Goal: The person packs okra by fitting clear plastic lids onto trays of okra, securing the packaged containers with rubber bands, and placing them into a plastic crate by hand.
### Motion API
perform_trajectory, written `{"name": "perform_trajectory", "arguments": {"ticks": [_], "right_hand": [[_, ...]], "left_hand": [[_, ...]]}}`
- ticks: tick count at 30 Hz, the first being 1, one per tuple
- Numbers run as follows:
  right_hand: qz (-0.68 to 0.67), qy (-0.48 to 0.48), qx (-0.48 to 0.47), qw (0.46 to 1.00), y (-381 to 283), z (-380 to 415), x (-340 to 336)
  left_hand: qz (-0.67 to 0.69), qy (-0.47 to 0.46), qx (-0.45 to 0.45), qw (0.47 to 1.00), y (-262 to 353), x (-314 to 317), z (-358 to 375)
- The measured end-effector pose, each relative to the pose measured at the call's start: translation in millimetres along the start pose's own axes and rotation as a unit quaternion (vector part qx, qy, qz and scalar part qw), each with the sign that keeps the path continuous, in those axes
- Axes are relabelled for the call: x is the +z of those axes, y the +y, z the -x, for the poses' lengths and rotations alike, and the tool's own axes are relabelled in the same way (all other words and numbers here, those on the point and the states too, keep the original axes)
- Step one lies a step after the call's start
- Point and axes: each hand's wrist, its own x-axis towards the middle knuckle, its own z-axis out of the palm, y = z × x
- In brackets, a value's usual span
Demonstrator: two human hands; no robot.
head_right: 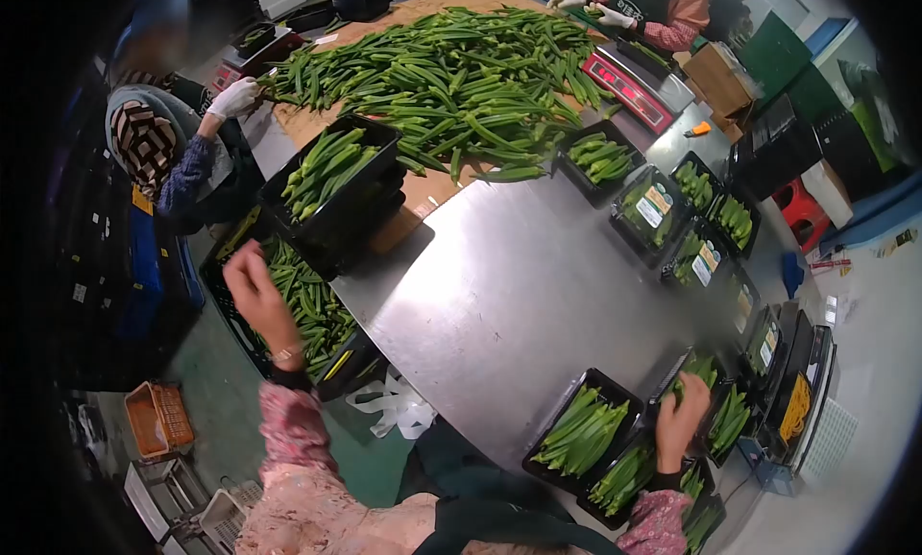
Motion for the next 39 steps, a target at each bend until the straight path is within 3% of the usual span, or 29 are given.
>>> {"name": "perform_trajectory", "arguments": {"ticks": [1, 3, 5, 7, 8, 10, 11, 12, 14, 16, 17, 20, 21, 22, 23, 24, 28, 32, 33, 35, 36, 37, 39], "right_hand": [[-0.081, -0.038, 0.013, 0.996, -22.9, -19.0, 5.0], [-0.245, -0.134, 0.089, 0.956, -81.3, -54.0, 23.0], [-0.385, -0.214, 0.097, 0.893, -142.4, -86.2, 49.3], [-0.494, -0.317, 0.114, 0.801, -212.0, -118.3, 64.3], [-0.547, -0.366, 0.125, 0.743, -250.8, -131.2, 65.3], [-0.642, -0.445, 0.114, 0.614, -305.5, -147.9, 89.2], [-0.653, -0.484, 0.090, 0.575, -328.8, -154.3, 104.0], [-0.637, -0.510, 0.114, 0.567, -362.0, -163.2, 112.5], [-0.620, -0.476, 0.211, 0.587, -413.3, -167.3, 129.9], [-0.676, -0.467, 0.183, 0.540, -429.3, -170.4, 154.5], [-0.703, -0.457, 0.191, 0.510, -433.5, -170.6, 154.9], [-0.732, -0.463, 0.146, 0.478, -428.0, -171.7, 174.5], [-0.735, -0.466, 0.156, 0.468, -424.8, -169.5, 178.2], [-0.737, -0.468, 0.167, 0.458, -421.0, -167.2, 178.6], [-0.739, -0.470, 0.177, 0.449, -416.9, -165.3, 178.0], [-0.744, -0.469, 0.167, 0.446, -412.1, -163.7, 176.8], [-0.756, -0.449, 0.160, 0.450, -380.2, -142.0, 144.5], [-0.748, -0.422, 0.210, 0.467, -316.3, -92.7, 107.2], [-0.743, -0.414, 0.226, 0.475, -299.0, -78.7, 94.9], [-0.748, -0.409, 0.266, 0.450, -260.7, -48.3, 76.8], [-0.758, -0.390, 0.263, 0.452, -245.8, -34.2, 64.9], [-0.767, -0.378, 0.278, 0.438, -231.0, -19.6, 52.5], [-0.775, -0.340, 0.300, 0.440, -209.4, 5.4, 27.6]], "left_hand": [[0.008, 0.025, -0.041, 0.999, -20.0, -3.1, -25.6], [0.079, -0.061, -0.162, 0.982, -89.1, 2.4, -62.5], [0.076, -0.116, -0.334, 0.932, -130.8, 18.2, -85.0], [0.085, -0.206, -0.423, 0.879, -170.3, 26.9, -99.1], [0.165, -0.239, -0.432, 0.854, -201.4, 36.3, -101.0], [0.233, -0.319, -0.445, 0.804, -192.7, 40.8, -94.4], [0.286, -0.354, -0.427, 0.781, -171.2, 39.8, -88.6], [0.294, -0.419, -0.397, 0.762, -214.1, 48.6, -87.1], [0.260, -0.411, -0.410, 0.771, -209.4, 49.4, -85.3], [0.204, -0.466, -0.351, 0.786, -195.5, 42.1, -84.0], [0.153, -0.506, -0.296, 0.795, -191.8, 38.8, -81.1], [0.264, -0.447, -0.360, 0.775, -183.2, 32.7, -52.1], [0.330, -0.356, -0.452, 0.748, -170.4, 31.6, -36.2], [0.307, -0.339, -0.417, 0.785, -168.8, 32.4, -23.0], [0.335, -0.314, -0.430, 0.777, -160.4, 30.8, -17.2], [0.299, -0.314, -0.381, 0.816, -154.3, 30.3, -5.4], [0.243, -0.370, -0.285, 0.850, -149.2, 17.9, 43.8], [0.270, -0.362, -0.468, 0.760, -97.0, 11.7, 83.1], [0.208, -0.388, -0.422, 0.793, -96.6, 8.8, 102.4], [0.209, -0.513, -0.360, 0.751, -60.9, 0.2, 110.2], [0.184, -0.525, -0.236, 0.797, -57.6, 1.9, 126.8], [0.198, -0.554, -0.265, 0.764, -36.5, 3.2, 131.0], [0.167, -0.582, -0.230, 0.762, -34.9, 3.4, 164.1]]}}
